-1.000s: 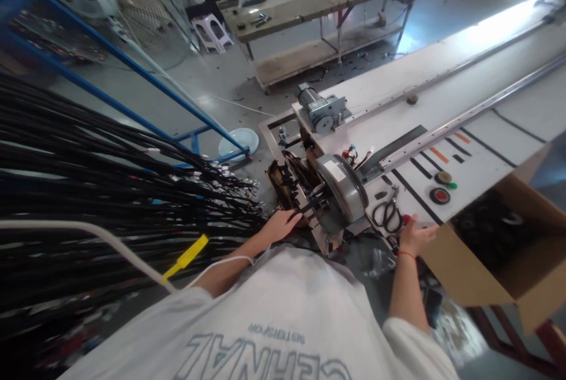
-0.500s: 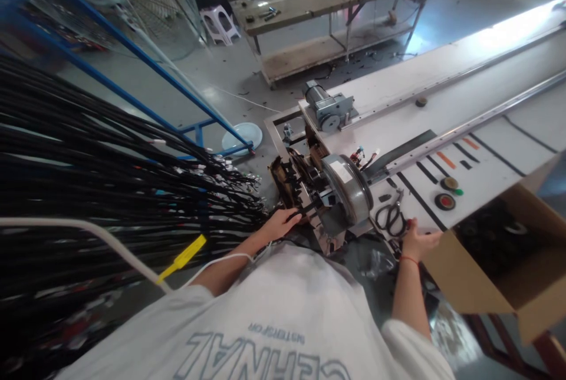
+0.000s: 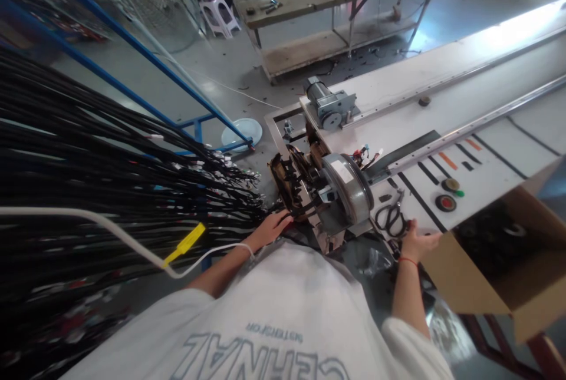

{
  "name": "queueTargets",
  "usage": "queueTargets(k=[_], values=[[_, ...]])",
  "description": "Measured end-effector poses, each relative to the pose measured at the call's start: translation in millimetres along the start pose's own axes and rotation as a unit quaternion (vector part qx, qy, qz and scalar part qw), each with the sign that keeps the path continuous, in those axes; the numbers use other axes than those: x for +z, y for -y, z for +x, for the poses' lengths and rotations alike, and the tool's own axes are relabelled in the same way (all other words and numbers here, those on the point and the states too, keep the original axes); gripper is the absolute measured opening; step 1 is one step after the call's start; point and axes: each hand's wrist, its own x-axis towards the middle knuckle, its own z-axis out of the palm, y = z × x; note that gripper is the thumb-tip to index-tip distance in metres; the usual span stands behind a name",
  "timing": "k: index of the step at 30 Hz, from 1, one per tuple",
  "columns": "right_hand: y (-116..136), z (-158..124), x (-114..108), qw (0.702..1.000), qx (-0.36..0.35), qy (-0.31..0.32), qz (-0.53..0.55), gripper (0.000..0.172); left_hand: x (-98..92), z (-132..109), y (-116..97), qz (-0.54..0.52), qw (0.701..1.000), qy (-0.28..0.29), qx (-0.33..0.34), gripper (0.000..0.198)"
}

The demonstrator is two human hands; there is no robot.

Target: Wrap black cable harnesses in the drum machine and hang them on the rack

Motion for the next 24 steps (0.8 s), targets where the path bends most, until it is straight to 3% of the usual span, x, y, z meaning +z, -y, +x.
queueTargets(k=[8,18,24], values=[[-1.6,1.2,0.4,1.000,0.008,0.003,-0.001,0.109,5.4,5.9,-8.7,-0.035,0.999,0.000,-0.012,0.041],[-2.8,0.5,0.4,1.000,0.007,0.011,0.004,0.099,18.8,39.9,-26.6,-0.069,0.997,-0.033,-0.003,0.047],[-4.3,0.1,1.9,1.000,0.002,-0.002,-0.003,0.096,23.7,45.4,-27.5,-0.114,0.993,-0.019,-0.005,0.051]])
